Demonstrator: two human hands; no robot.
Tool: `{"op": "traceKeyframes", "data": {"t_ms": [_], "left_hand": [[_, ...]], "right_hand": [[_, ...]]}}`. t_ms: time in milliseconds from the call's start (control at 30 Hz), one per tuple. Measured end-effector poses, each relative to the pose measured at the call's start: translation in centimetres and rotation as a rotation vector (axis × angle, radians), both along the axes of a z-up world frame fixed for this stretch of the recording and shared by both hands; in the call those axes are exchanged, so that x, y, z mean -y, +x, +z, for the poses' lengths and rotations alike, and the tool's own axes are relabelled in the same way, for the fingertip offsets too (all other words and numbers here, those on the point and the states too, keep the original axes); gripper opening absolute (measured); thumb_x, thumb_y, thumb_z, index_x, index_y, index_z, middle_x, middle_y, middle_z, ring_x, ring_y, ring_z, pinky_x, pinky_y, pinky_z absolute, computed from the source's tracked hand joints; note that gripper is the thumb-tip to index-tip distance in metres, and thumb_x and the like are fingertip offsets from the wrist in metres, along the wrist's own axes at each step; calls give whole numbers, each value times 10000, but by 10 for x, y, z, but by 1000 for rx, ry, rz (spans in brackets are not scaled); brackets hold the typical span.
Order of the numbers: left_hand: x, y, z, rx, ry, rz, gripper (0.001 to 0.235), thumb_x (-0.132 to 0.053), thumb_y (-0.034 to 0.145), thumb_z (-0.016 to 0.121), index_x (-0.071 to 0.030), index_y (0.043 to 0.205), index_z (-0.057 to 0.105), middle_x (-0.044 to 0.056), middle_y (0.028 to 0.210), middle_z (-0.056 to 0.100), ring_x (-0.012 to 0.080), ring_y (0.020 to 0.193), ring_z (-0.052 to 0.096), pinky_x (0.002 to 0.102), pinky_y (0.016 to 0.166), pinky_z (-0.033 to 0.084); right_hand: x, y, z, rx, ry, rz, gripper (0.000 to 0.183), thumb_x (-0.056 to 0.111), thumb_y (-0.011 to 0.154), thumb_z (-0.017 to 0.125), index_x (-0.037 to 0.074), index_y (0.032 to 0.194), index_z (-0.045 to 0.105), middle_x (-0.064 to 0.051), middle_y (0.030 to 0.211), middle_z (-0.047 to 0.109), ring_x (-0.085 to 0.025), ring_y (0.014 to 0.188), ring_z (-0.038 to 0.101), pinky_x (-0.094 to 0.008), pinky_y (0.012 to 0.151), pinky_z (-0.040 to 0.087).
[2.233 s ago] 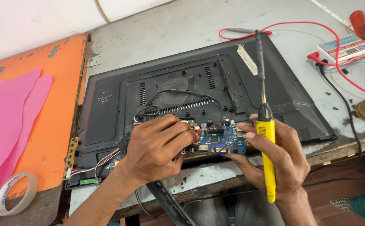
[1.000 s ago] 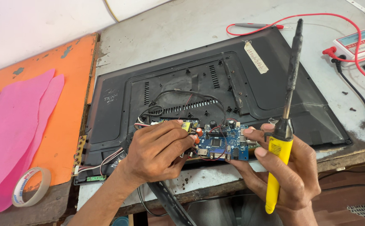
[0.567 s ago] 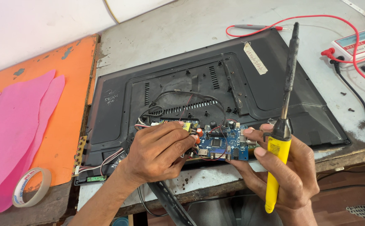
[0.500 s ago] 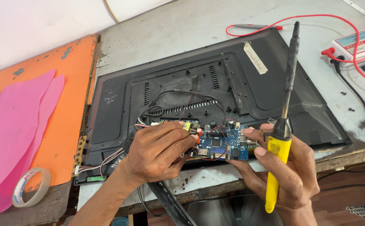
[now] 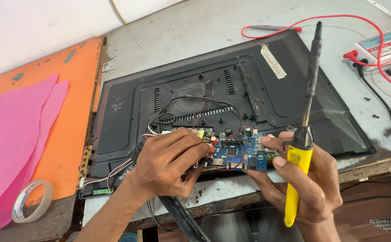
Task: The person uses a yellow soldering iron to work on a small blue circuit board held in the left hand. They repeatedly apply the soldering iron to various points on the board while rotating it to access different areas. The task continues throughout the clip without a visible final state.
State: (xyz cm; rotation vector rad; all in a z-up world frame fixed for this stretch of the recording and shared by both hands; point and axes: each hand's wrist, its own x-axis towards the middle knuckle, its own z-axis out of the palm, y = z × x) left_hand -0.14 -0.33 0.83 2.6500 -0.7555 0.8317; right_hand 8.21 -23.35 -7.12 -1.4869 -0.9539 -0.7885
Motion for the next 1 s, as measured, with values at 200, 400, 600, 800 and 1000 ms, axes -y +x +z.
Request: {"op": "traceKeyframes", "data": {"t_ms": [200,400,600,800,1000], "left_hand": [[2,-2,10,-97,-153,10,435,-88,581,866,-47,990,723,73,946,719,240,862,715,319,673,576],[3,-1,14,-173,-220,54,465,-130,583,912,-78,1009,734,55,960,748,221,901,721,311,740,588],[5,-4,18,-234,-243,84,530,-177,582,934,-56,1058,734,62,945,748,227,872,696,331,734,566],[6,-4,20,-265,-232,103,510,-169,581,920,-73,1052,748,61,991,730,220,884,686,325,730,554],[9,-3,18,-255,-196,128,478,-160,601,906,-84,1047,752,41,980,730,212,910,689,318,734,561]], "right_hand": [[4,3,2,62,-85,-56,597,26,699,926,62,1144,531,-231,1240,542,-361,1078,708,-445,897,600],[-1,6,7,23,-45,-8,615,16,723,896,77,1165,474,-213,1212,497,-342,1092,711,-458,939,595],[-2,9,11,35,-82,-40,616,8,713,909,95,1151,485,-185,1179,537,-332,1069,708,-444,927,600],[1,8,10,10,-141,-62,591,-3,712,902,79,1141,504,-174,1165,561,-306,1066,710,-397,899,598],[1,10,3,-2,-174,-49,654,1,728,917,113,1220,501,-162,1243,517,-295,1157,716,-365,957,643]]}}
